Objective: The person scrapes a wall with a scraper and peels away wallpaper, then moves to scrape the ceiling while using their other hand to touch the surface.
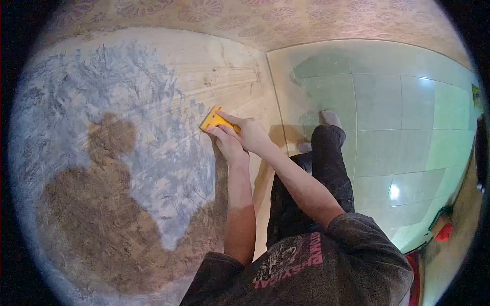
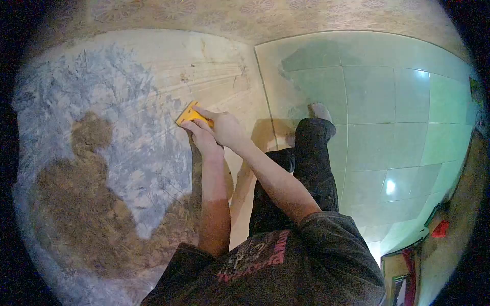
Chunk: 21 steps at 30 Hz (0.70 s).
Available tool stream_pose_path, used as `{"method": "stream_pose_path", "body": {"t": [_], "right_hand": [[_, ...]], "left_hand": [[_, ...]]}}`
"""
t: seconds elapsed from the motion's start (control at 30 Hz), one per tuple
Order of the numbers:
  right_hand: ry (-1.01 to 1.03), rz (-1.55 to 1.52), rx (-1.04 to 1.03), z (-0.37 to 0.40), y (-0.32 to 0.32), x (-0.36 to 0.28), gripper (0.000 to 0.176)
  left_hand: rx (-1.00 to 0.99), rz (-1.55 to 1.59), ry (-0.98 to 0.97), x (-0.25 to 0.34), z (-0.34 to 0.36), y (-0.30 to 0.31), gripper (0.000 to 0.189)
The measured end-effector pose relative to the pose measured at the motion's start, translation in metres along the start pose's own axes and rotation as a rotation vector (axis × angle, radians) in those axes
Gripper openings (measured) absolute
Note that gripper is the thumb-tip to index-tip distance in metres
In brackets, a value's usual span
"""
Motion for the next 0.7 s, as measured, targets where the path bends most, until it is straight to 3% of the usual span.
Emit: {"method": "stream_pose_path", "body": {"t": [0.13,0.27,0.37,0.43,0.47,0.5,0.57,0.6,0.7], "right_hand": [[0.083,0.012,0.043,0.021,0.012,0.001,0.046],[0.14,-0.065,0.094,0.071,0.005,0.03,0.047],[0.112,0.062,-0.023,0.101,0.001,0.041,0.047],[0.205,0.078,-0.019,0.111,-0.006,0.043,0.049],[0.202,0.048,-0.015,0.114,-0.01,0.046,0.049],[0.213,0.03,-0.02,0.116,-0.013,0.046,0.049],[0.163,0.076,-0.116,0.119,-0.013,0.046,0.047],[0.18,0.124,-0.159,0.119,-0.018,0.05,0.048],[0.242,0.051,-0.094,0.12,-0.028,0.054,0.048]], "left_hand": [[-0.003,0.058,-0.117,-0.009,0.026,-0.003,0.085],[-0.021,-0.061,-0.119,-0.046,0.059,0.034,0.079],[-0.044,0.091,-0.014,-0.073,0.077,0.062,0.07],[-0.215,-0.422,-0.446,-0.116,0.057,0.107,0.062],[-0.164,-0.494,-0.373,-0.164,0.033,0.142,0.054],[-0.151,-0.504,-0.386,-0.158,0.034,0.143,0.054],[-0.084,0.009,-0.073,-0.132,0.052,0.128,0.048],[-0.118,-0.276,-0.358,-0.11,0.073,0.111,0.038],[-0.202,-0.271,-0.358,-0.153,0.037,0.15,0.042]]}}
Point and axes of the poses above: each hand's wrist, its own z-axis away from the middle knuckle, its own y-axis out of the back of the hand, x = y × z, the point moved 2 cm from there along -z, towards the middle knuckle, and after that the axes turned 4 degrees about x, right-handed, at the moved point
